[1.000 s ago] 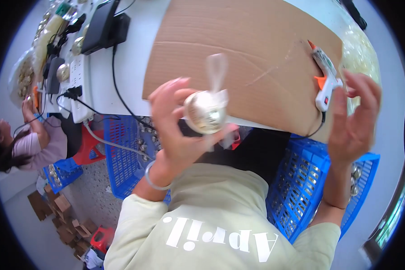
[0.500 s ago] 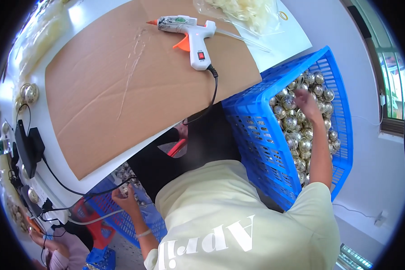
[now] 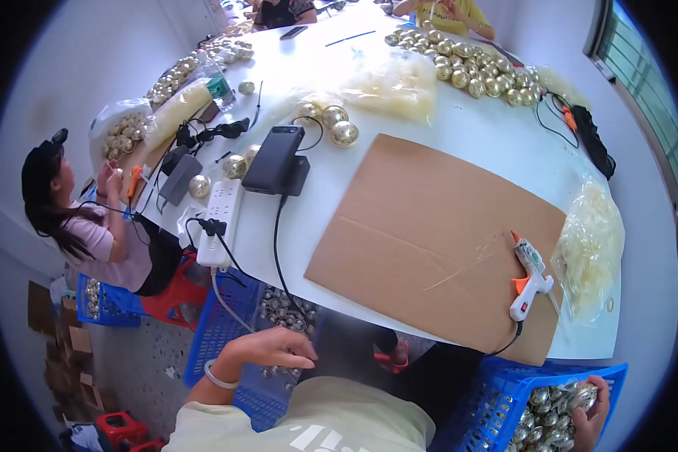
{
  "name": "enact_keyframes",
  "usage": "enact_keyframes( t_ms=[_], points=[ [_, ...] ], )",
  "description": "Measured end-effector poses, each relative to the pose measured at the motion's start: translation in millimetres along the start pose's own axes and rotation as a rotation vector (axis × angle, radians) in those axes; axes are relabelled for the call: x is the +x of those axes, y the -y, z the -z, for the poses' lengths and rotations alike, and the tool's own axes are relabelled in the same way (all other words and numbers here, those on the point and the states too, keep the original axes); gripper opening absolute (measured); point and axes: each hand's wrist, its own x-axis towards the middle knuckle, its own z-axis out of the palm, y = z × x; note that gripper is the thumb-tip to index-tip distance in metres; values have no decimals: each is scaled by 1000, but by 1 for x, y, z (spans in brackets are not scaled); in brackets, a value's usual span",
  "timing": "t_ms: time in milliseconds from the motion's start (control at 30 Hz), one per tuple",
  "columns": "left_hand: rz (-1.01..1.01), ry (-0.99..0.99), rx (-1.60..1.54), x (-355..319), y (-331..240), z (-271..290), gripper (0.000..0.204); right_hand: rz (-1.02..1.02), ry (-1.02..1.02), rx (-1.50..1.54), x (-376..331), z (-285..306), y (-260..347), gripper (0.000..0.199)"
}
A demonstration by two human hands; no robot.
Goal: Decorating gold-colored ornaments by using a hot glue gun to attach ribbons and bows.
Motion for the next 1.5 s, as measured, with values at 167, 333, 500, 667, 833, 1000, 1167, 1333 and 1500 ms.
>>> enact_keyframes(
  t_ms=[167, 333, 500, 667, 833, 1000, 1167, 1333, 1500],
  points=[
    [-518, -86, -262, 37, -91, -18, 34, 621, 155, -18, 55, -120, 77, 63],
    [-736, -130, -678, 97, -139, -39, 57, 1082, 107, -181, 96, -231, 131, 63],
    [-806, -129, -922, 131, -127, -29, 63, 1332, 34, -249, 108, -283, 126, 56],
    [-763, -362, -694, 145, -103, -16, 67, 1052, 355, -51, 115, -284, 135, 54],
    [-780, -571, -481, 153, -109, -6, 61, 797, 460, 151, 127, -284, 139, 48],
    [-866, -674, -295, 154, -115, -11, 59, 430, 435, 425, 138, -286, 132, 31],
    [-851, -710, -218, 157, -122, -16, 59, 632, 344, 286, 137, -282, 131, 11],
    [-861, -743, -175, 157, -126, -23, 59, 640, 311, 310, 134, -274, 128, 6],
    [-843, -746, -181, 154, -132, -28, 62, 541, 305, 426, 142, -264, 115, 8]
  ],
)
